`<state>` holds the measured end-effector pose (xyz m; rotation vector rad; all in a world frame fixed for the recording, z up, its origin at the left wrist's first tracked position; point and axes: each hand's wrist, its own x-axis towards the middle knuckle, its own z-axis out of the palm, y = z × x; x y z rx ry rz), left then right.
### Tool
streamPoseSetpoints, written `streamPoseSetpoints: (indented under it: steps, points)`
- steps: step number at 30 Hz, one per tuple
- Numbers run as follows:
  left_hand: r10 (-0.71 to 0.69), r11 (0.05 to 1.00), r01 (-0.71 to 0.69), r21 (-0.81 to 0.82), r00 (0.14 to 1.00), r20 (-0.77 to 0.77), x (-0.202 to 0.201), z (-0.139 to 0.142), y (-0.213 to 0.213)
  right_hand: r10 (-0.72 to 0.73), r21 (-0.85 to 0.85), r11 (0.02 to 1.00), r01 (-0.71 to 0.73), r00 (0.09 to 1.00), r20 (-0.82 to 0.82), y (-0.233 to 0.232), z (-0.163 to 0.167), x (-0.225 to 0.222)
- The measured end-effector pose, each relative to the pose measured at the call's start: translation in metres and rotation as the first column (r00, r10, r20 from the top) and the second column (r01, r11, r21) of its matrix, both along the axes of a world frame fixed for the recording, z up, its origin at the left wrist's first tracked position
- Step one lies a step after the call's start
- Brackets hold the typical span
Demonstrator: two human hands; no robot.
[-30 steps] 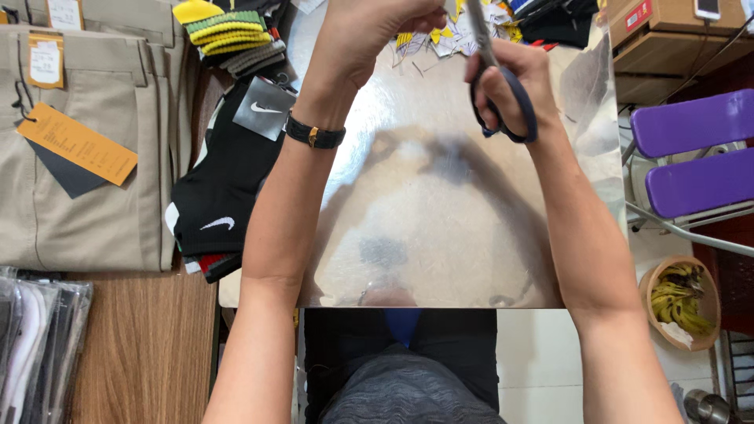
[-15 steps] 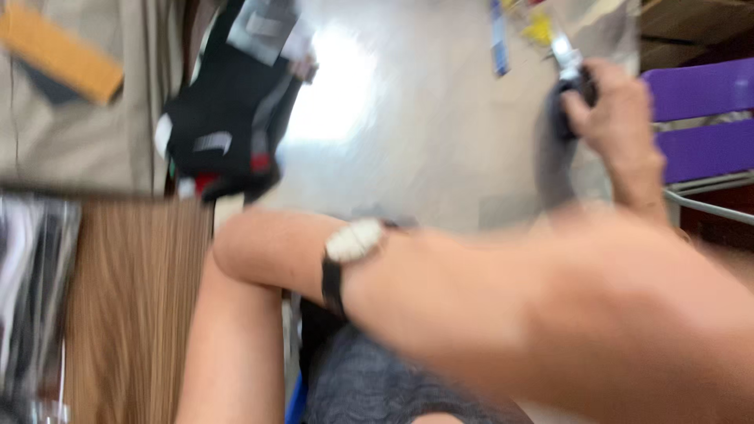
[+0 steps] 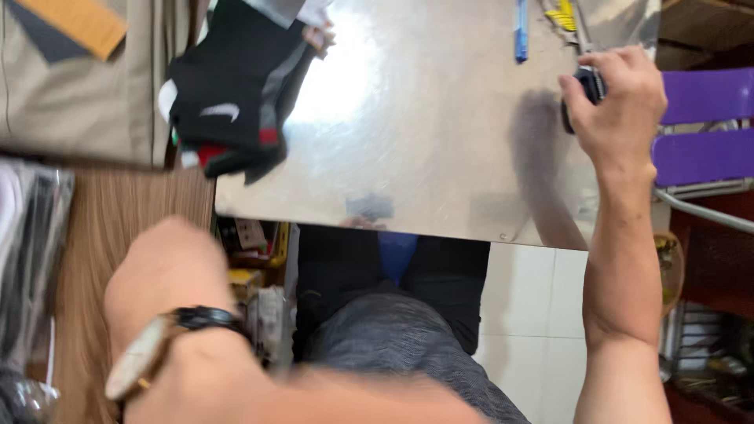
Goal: The person draws leaf-like patterns on small pieces of paper using a blue pen, then cuts them out with scissors. They repeat this process with multiple paper pieces, creating a pile of finished cutouts on the table.
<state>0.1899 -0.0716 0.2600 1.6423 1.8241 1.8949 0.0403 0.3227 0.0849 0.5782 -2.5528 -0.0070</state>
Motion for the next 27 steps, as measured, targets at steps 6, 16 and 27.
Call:
streamPoseSetpoints:
  steps: [6,16,27]
  points:
    - [0.355,0.904,-0.278,-0.324,0.911,0.210,-0.073,-0.042,0.037,0.078,-0.440,0.897,0.047,0.962,0.262,-0.019,-0.016,-0.041]
    - [0.505,0.857,-0.412,-0.309,0.792,0.344,-0.172,-0.184,0.084,0.034,-0.524,0.844,0.114,0.964,0.263,-0.016,-0.048,-0.081]
    - [0.507,0.861,-0.404,-0.309,0.734,0.452,-0.179,-0.224,0.093,0.885,-0.897,-0.057,0.438,0.437,0.158,-0.057,-0.025,-0.056]
